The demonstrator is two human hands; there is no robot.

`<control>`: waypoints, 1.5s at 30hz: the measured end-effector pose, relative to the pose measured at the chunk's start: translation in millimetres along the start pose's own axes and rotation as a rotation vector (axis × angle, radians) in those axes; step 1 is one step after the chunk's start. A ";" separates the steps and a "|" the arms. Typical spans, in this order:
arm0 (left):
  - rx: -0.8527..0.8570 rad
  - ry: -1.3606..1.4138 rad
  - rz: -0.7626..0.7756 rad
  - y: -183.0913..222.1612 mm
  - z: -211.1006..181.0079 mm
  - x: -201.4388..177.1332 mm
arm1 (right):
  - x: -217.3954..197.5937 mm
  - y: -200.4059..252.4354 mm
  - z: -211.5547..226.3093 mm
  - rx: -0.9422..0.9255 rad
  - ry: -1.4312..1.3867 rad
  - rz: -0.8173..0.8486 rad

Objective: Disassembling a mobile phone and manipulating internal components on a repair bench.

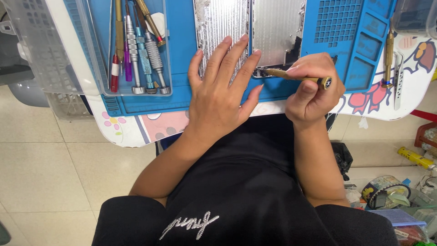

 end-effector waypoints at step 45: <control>-0.022 0.064 -0.025 -0.1 -0.3 -3.2 | -9.4 12.0 -6.2 0.148 -0.111 -0.006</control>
Point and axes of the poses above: each hand's wrist, its own y-axis away from the middle knuckle, its own x-axis out of the palm, z = x × y, the point moved 3 cm from there along -y, towards the middle knuckle, and after that the axes turned 10 degrees about -y, right-handed, at the moved point
